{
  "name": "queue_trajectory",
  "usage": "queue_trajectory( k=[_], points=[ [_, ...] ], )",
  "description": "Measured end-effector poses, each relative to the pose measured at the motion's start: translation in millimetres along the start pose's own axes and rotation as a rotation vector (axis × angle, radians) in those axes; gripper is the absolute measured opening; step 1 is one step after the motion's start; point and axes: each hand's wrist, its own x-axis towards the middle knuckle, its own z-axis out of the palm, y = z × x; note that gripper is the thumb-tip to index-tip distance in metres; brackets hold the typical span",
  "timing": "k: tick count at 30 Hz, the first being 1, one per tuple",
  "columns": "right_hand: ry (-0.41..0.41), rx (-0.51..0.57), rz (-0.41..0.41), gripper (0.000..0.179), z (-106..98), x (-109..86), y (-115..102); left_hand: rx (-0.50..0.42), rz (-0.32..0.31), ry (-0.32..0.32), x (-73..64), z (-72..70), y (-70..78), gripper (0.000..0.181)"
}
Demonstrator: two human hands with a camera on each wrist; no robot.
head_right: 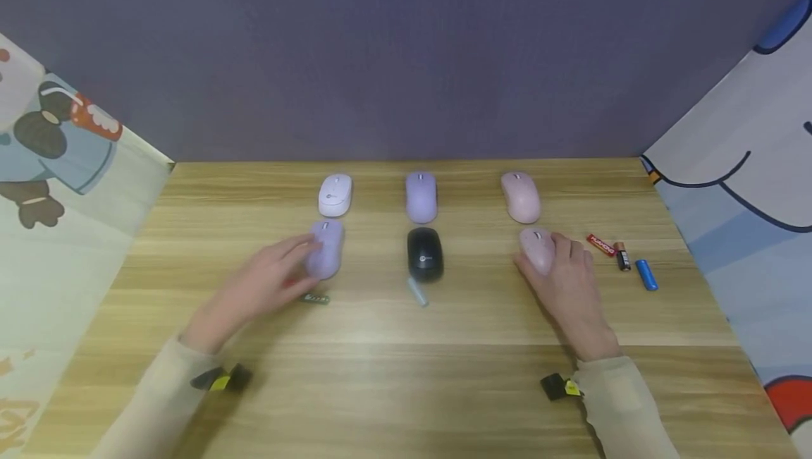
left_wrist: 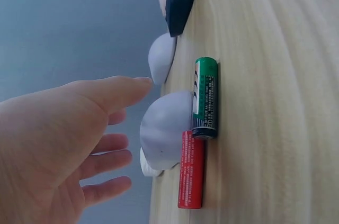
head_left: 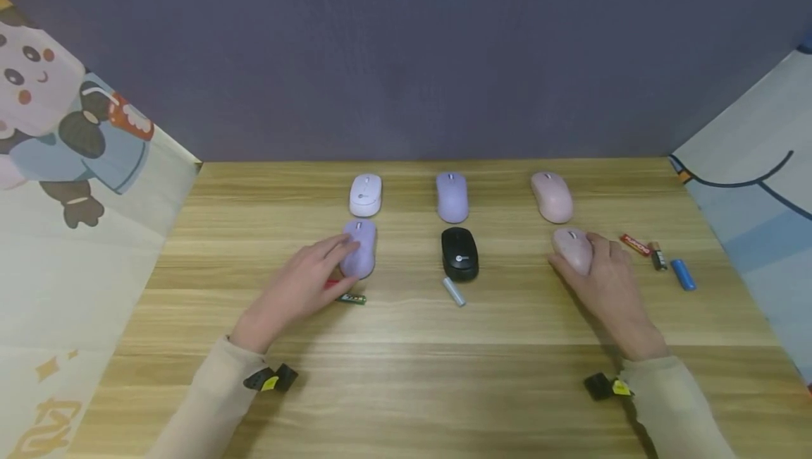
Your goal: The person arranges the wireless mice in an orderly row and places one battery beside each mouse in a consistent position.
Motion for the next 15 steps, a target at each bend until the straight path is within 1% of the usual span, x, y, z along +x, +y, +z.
queue_trajectory(
  k=[4, 9, 15],
  points=[
    [-0.013, 0.012, -0.008, 0.085, -1, -1.1, 0, 0.001, -0.019, 0.005, -6.1, -0.8, 1.8, 0.058],
    [0.008, 0.028, -0.040, 0.082, -2, -1.2, 3, 0.000, -0.022, 0.015, -10.0, -0.2, 3.3, 0.056],
    [0.088, 0.078, -0.126, 0.062, -1, 0.1, 12, 0.003, -0.017, 0.008, -9.7, 4.8, 3.3, 0.053]
  ],
)
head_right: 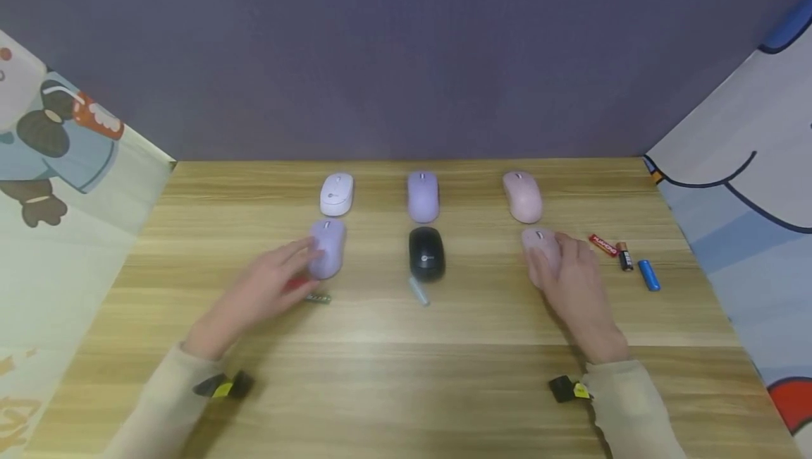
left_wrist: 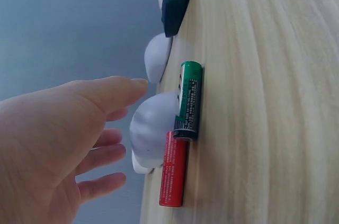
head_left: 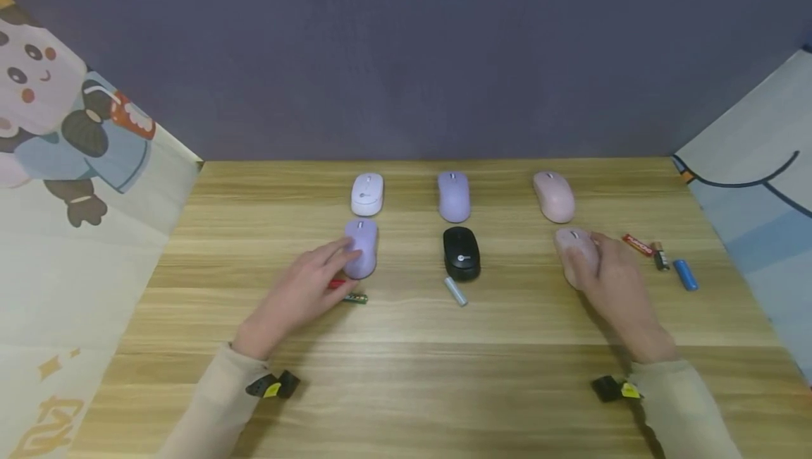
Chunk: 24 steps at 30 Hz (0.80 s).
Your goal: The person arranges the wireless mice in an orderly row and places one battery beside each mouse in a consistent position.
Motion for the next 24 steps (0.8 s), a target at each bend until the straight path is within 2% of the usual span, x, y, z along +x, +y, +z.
queue_trajectory(
  k=[6, 12, 18, 20, 24],
  points=[
    [0.083, 0.009, -0.051, 0.045, -7, 5.3, 8, 0.008, 0.020, -0.001, 0.1, 3.8, 0.0, 0.048],
    [0.175, -0.104, -0.108, 0.033, -19, 10.8, 20, 0.000, 0.007, -0.012, -0.2, 2.7, 0.7, 0.050],
    [0.189, -0.151, -0.108, 0.036, -30, 14.2, 40, -0.012, -0.008, -0.019, -0.5, 0.7, 2.0, 0.051],
    [0.206, -0.157, -0.136, 0.036, -32, 15.4, 47, -0.014, -0.015, -0.022, -0.7, 1.1, 1.8, 0.051],
    [0.181, -0.179, -0.138, 0.037, -34, 17.7, 58, -0.017, -0.020, -0.025, -0.9, 2.2, 0.9, 0.052]
  ],
)
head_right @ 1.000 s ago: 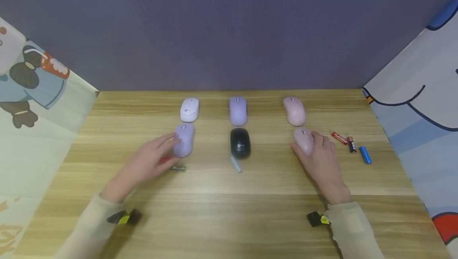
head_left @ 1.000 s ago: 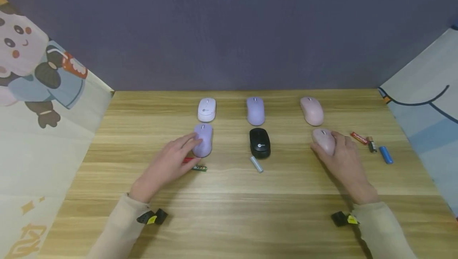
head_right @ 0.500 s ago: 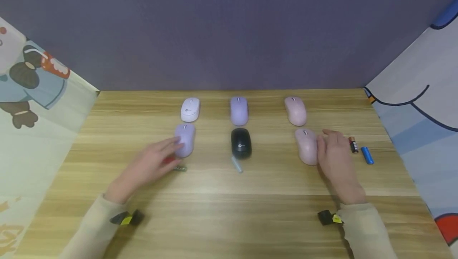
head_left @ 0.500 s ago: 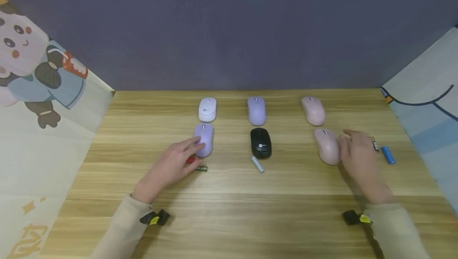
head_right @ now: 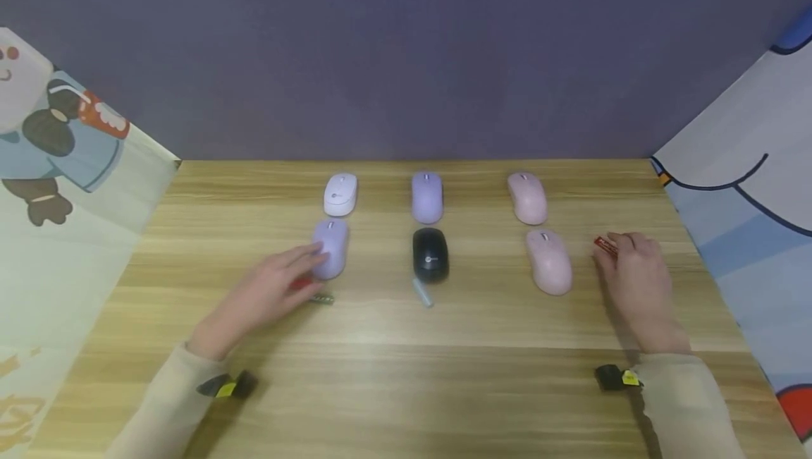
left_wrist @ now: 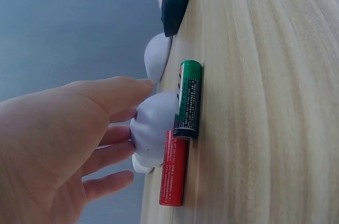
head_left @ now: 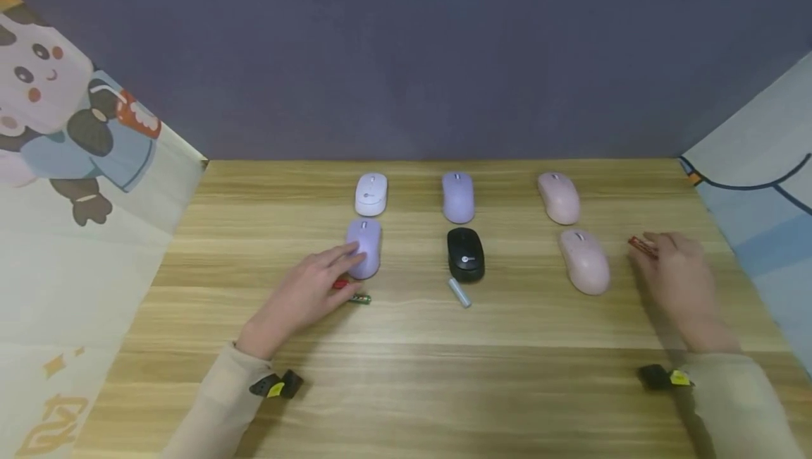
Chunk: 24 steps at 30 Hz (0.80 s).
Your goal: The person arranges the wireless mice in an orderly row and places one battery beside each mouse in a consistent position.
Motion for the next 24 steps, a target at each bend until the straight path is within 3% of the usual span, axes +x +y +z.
queue_trajectory(
  k=[13, 18, 24],
  points=[
    [-0.168, -0.015, 0.033, 0.030, 0, 1.9, 13, 0.003, 0.003, -0.002, -0.3, -0.1, -0.2, 0.052],
    [-0.204, -0.024, 0.050, 0.030, 1, 4.2, 14, 0.004, 0.000, -0.011, -0.3, -1.5, 0.3, 0.052],
    [-0.188, -0.021, 0.030, 0.024, 2, 5.5, 14, 0.009, 0.000, -0.018, -0.7, -2.9, 1.0, 0.052]
  ],
)
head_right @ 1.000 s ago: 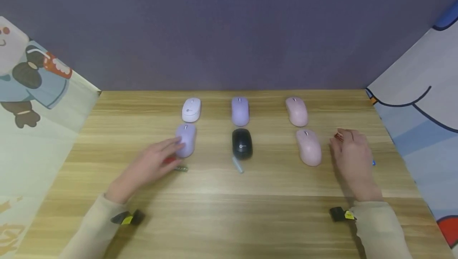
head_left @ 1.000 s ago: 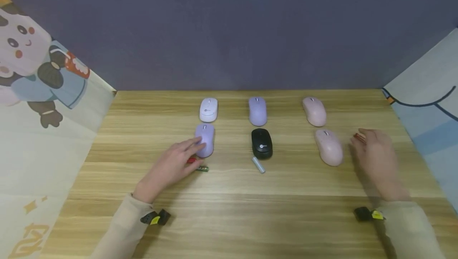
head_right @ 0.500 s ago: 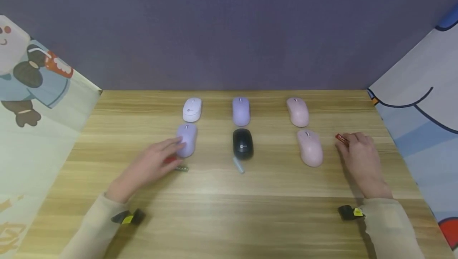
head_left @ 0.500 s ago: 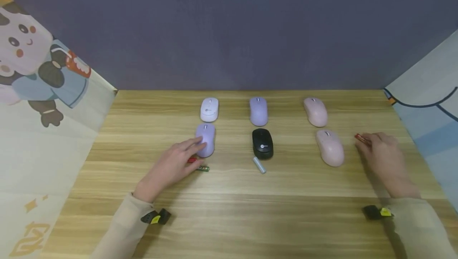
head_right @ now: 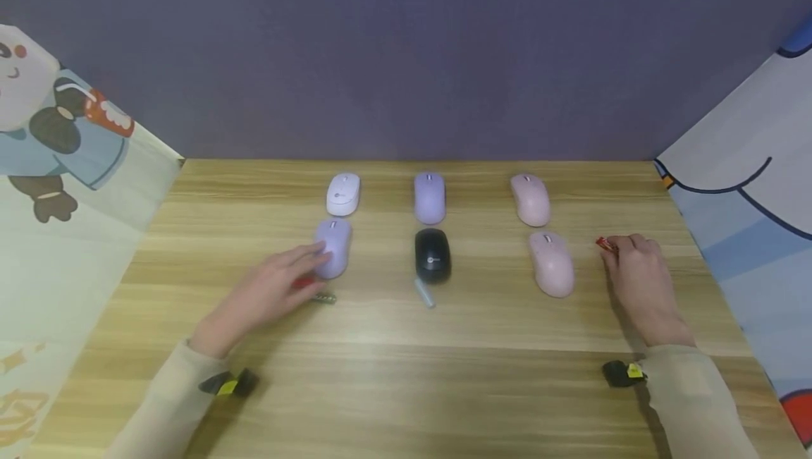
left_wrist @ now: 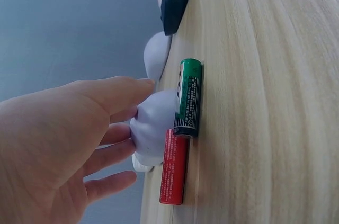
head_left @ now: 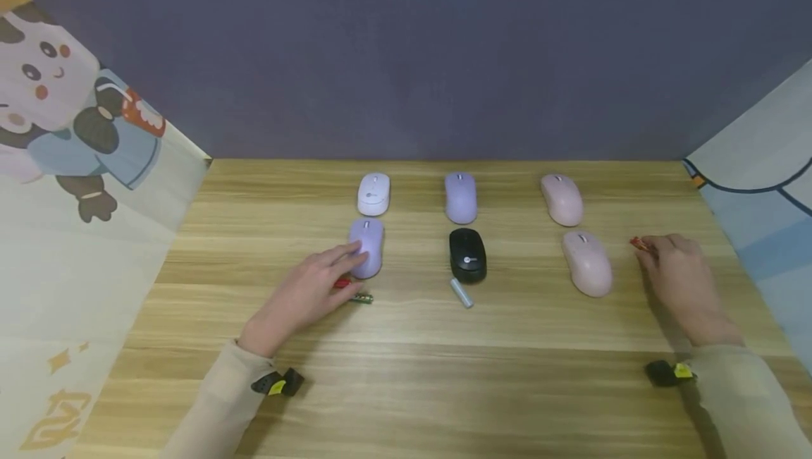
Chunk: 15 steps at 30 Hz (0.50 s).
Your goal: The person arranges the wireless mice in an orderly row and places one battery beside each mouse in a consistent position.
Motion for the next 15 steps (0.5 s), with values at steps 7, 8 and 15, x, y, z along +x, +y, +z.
queue_trajectory(
  k=[7, 8, 15],
  points=[
    [0.028, -0.005, -0.047, 0.015, 2.2, 3.1, 0.7, -0.001, 0.000, -0.010, 0.2, -1.1, 0.2, 0.052],
    [0.032, -0.008, -0.052, 0.015, 2.6, 3.7, 0.8, -0.001, -0.001, -0.011, 0.1, -1.0, 0.2, 0.052],
    [0.068, -0.045, -0.092, 0.017, 1.4, 9.2, -3.5, 0.002, -0.007, -0.012, -0.8, 0.0, 0.4, 0.052]
  ],
)
